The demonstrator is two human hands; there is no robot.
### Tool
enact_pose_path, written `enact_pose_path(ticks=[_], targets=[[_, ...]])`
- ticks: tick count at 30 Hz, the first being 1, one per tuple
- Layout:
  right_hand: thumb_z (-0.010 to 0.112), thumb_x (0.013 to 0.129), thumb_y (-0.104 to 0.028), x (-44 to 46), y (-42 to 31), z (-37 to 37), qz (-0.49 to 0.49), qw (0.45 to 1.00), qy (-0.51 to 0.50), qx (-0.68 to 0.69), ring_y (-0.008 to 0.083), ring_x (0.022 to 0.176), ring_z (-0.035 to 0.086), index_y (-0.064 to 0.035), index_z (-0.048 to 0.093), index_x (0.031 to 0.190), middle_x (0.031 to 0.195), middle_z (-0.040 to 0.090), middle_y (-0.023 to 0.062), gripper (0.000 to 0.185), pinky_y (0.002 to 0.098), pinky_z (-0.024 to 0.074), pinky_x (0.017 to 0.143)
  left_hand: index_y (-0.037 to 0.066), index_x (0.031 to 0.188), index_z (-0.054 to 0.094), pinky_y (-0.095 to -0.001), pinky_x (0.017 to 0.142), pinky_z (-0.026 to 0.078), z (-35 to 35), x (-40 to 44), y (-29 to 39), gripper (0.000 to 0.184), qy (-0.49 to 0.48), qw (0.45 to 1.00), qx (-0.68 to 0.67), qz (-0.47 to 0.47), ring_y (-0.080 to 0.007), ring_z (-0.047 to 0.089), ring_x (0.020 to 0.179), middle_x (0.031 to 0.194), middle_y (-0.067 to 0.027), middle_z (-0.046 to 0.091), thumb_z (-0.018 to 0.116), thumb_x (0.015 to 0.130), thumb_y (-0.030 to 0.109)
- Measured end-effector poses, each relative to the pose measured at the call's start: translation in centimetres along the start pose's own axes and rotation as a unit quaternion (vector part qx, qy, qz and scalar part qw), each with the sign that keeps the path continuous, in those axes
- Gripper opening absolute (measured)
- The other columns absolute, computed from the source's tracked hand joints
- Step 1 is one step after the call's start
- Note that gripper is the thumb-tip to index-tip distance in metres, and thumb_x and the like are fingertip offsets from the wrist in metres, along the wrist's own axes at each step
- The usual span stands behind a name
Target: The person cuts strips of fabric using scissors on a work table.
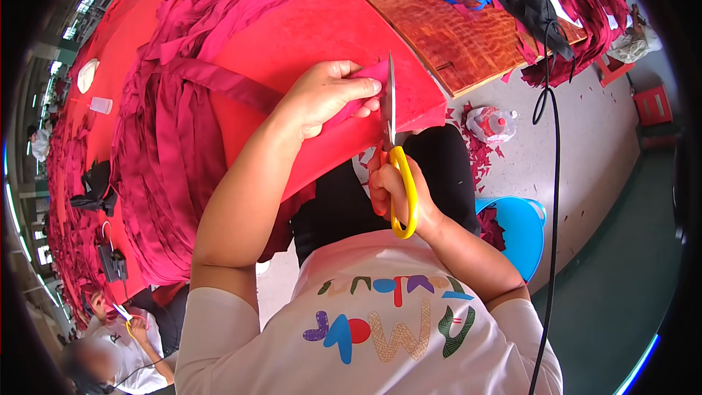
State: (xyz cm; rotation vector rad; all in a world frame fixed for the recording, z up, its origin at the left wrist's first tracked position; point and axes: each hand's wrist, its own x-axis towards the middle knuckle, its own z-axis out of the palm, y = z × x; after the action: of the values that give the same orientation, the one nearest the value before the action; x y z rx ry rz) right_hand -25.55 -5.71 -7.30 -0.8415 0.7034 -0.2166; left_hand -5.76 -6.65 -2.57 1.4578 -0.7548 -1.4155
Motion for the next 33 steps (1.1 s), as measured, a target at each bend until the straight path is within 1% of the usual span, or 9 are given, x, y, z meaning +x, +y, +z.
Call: enact_pose_path(ticks=[7, 9, 18, 21, 24, 25, 27, 33], targets=[[0.053, 0.086, -0.023, 0.04, 0.18, 0.24, 0.006, 1.0, 0.002, 0.024, 0.0086, 0.046, 0.04, -0.0065, 0.048, 0.091, 0.062, 0.042, -0.0006, 0.018, 0.0228, 0.0351, 0.041, 0.0, 0.104, 0.062, -0.0222, 0.064, 0.05, 0.38, -0.15, 0.28, 0.02, 0.008, 1.0, -0.022, -0.004, -0.0104, 0.061, 0.075, 0.089, -0.0052, 0.065, 0.063, 0.089, 0.012], [0.054, 0.086, -0.023, 0.01, 0.14, 0.33, 0.002, 1.0, 0.004, 0.029, 0.0084, 0.046, 0.039, -0.0072, 0.048, 0.089, 0.062, 0.041, -0.0007, 0.017, 0.0222, 0.034, 0.04, -0.002, 0.1, 0.062, -0.0234, 0.065, 0.053, 0.31, -0.01, 0.16, 0.017, 0.011, 1.0, -0.026, -0.006, -0.0123, 0.062, 0.075, 0.087, -0.007, 0.065, 0.062, 0.088, 0.01], [0.052, 0.089, -0.025, 0.03, 0.03, 0.28, 0.021, 0.999, 0.006, 0.04, 0.0084, 0.039, 0.036, -0.0087, 0.046, 0.081, 0.054, 0.037, -0.0019, 0.019, 0.0234, 0.0299, 0.036, -0.003, 0.098, 0.062, -0.023, 0.063, 0.053, -0.03, 0.12, 0.34, 0.017, 0.006, 1.0, -0.023, -0.011, -0.0126, 0.062, 0.074, 0.085, -0.0082, 0.065, 0.063, 0.088, 0.011], [0.051, 0.089, -0.024, -0.07, -0.09, 0.32, 0.028, 0.999, 0.012, 0.042, 0.0091, 0.038, 0.036, -0.0085, 0.046, 0.08, 0.053, 0.037, -0.0014, 0.019, 0.0236, 0.0296, 0.036, 0.0, 0.101, 0.063, -0.022, 0.063, 0.052, -0.22, 0.25, 0.17, 0.018, -0.003, 1.0, -0.01, -0.012, -0.011, 0.061, 0.074, 0.087, -0.0057, 0.065, 0.063, 0.088, 0.013], [0.051, 0.089, -0.024, -0.1, -0.03, 0.17, 0.033, 0.999, 0.011, 0.042, 0.0099, 0.037, 0.037, -0.008, 0.047, 0.08, 0.053, 0.038, -0.0006, 0.019, 0.0241, 0.0295, 0.035, -0.001, 0.101, 0.063, -0.0223, 0.062, 0.052, -0.33, 0.38, 0.1, 0.019, -0.007, 0.999, -0.03, -0.015, -0.0121, 0.062, 0.075, 0.087, -0.0063, 0.064, 0.062, 0.089, 0.014], [0.051, 0.089, -0.024, -0.1, -0.04, 0.14, 0.033, 0.999, 0.011, 0.041, 0.0099, 0.037, 0.037, -0.008, 0.047, 0.08, 0.053, 0.038, -0.0006, 0.019, 0.0241, 0.0295, 0.035, -0.001, 0.101, 0.063, -0.0223, 0.062, 0.052, -0.22, 0.31, 0.21, 0.019, -0.007, 0.999, -0.031, -0.015, -0.0121, 0.062, 0.075, 0.087, -0.0063, 0.064, 0.062, 0.089, 0.014], [0.052, 0.088, -0.023, -0.16, -0.14, 0.08, 0.031, 0.999, 0.012, 0.038, 0.0109, 0.037, 0.039, -0.0069, 0.047, 0.079, 0.052, 0.039, 0.0004, 0.019, 0.0248, 0.0308, 0.035, -0.001, 0.102, 0.062, -0.0227, 0.06, 0.052, 0.1, 0.14, 0.56, 0.021, 0.023, 0.997, -0.06, -0.034, -0.0133, 0.062, 0.075, 0.087, -0.0074, 0.064, 0.061, 0.091, 0.016], [0.054, 0.085, -0.02, -0.41, -0.34, 0.19, -0.001, 0.999, 0.031, -0.015, 0.014, 0.035, 0.044, -0.0036, 0.048, 0.077, 0.051, 0.044, 0.004, 0.019, 0.027, 0.0359, 0.034, -0.001, 0.101, 0.063, -0.0231, 0.059, 0.052, -0.04, 0.27, 0.45, 0.021, 0.033, 0.997, -0.053, -0.036, -0.0142, 0.062, 0.072, 0.086, -0.0082, 0.064, 0.06, 0.091, 0.016]])
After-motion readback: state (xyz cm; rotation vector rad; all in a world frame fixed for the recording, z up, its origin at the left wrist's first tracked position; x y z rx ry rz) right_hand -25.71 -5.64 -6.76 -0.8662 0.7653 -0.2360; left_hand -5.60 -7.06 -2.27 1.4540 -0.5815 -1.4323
